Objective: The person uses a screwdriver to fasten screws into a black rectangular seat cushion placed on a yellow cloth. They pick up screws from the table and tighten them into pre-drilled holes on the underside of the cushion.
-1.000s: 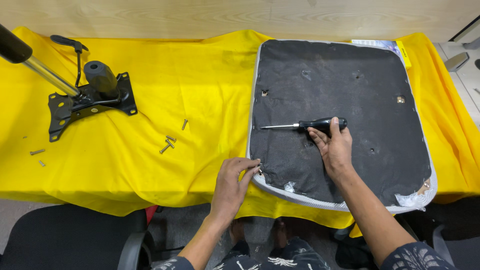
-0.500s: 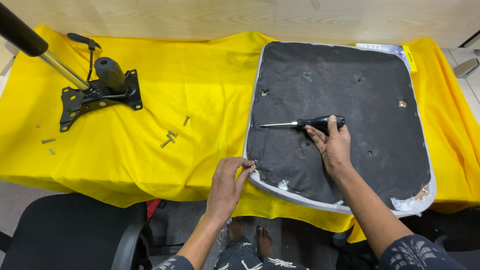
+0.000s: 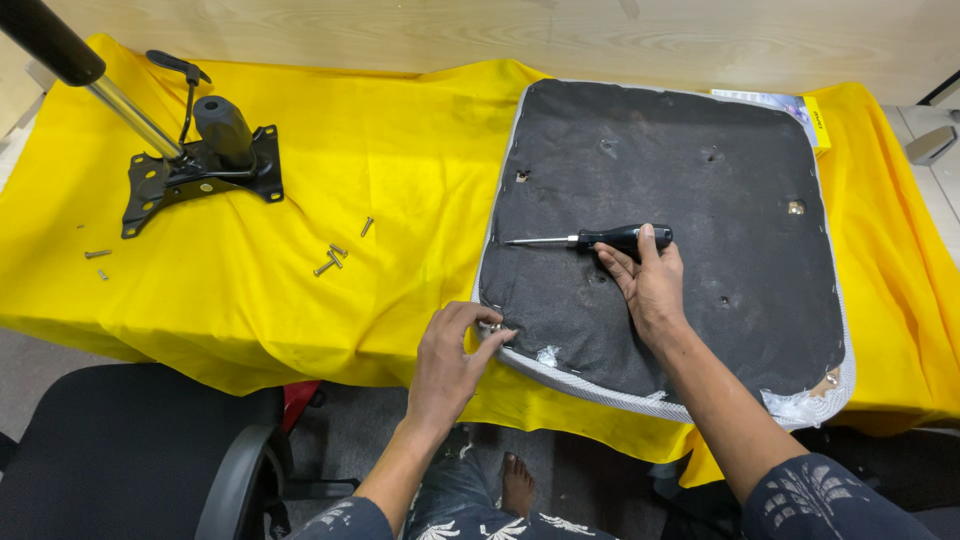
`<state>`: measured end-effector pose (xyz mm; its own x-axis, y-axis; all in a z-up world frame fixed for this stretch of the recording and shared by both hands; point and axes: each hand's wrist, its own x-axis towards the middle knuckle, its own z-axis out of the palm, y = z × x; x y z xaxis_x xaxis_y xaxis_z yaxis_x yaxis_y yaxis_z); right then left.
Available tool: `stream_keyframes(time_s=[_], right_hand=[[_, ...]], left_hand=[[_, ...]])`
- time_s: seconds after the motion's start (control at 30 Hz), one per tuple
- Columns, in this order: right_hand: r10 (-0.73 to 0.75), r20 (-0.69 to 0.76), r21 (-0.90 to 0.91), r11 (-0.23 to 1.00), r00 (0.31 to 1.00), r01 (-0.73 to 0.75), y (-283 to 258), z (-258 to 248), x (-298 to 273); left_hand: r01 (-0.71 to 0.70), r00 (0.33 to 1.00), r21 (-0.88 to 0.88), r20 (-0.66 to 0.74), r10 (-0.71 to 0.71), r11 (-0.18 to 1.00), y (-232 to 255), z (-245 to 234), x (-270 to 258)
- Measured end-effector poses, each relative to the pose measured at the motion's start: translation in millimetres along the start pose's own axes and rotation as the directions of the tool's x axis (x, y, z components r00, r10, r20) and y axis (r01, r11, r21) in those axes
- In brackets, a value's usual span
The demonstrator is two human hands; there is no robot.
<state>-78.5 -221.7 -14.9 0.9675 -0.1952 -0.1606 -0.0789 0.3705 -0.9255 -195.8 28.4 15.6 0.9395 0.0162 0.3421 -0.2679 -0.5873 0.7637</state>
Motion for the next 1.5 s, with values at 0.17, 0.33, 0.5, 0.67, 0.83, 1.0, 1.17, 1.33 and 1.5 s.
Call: stream_keyframes(time_s=[0.17, 0.33, 0.5, 0.67, 0.83, 1.0, 1.17, 1.33, 1.5], right_hand=[[0.032, 0.023, 0.005, 0.999, 0.999, -0.032, -1, -3, -2], [0.027, 0.020, -0.009, 1.000, 0.999, -0.026, 1, -3, -5], [0.016, -0.004, -0.022, 1.000, 1.000, -0.016, 1, 2, -10], [0.029, -0.042, -0.025, 0.999, 0.999, -0.030, -1, 1, -28], [0.041, -0.066, -0.049, 0.998, 0.997, -0.045, -4, 3, -33], [0.038, -0.077, -0.062, 0.997, 0.996, -0.043, -4, 5, -31], [0.022, -0.062, -0.067, 0.997, 0.998, -0.026, 0, 1, -33], [-0.007, -0.081, -0.016, 1.000, 0.997, 0.006, -2, 4, -37], [-0.215, -0.078, -0.142, 0.969, 0.973, 0.203, -21, 17, -55]], left_hand=[[0.082, 0.996, -0.043, -0.024, -0.083, 0.996, 6, 6, -3], [0.062, 0.997, -0.057, -0.041, -0.064, 0.996, 4, 8, -5], [0.011, 0.999, -0.054, -0.029, -0.013, 0.998, -2, 8, -9], [0.048, 0.999, -0.006, -0.011, -0.048, 0.999, -2, 10, -3], [0.081, 0.997, -0.019, 0.011, -0.081, 0.997, -8, 8, 2], [0.062, 0.998, -0.050, 0.023, -0.061, 0.997, -11, 7, 0], [0.101, 0.994, -0.086, 0.053, -0.096, 0.991, -13, 6, -2], [0.219, 0.973, -0.149, 0.108, -0.205, 0.964, -12, 3, -4], [0.092, 0.995, -0.132, 0.057, -0.085, 0.987, -13, 2, -6]])
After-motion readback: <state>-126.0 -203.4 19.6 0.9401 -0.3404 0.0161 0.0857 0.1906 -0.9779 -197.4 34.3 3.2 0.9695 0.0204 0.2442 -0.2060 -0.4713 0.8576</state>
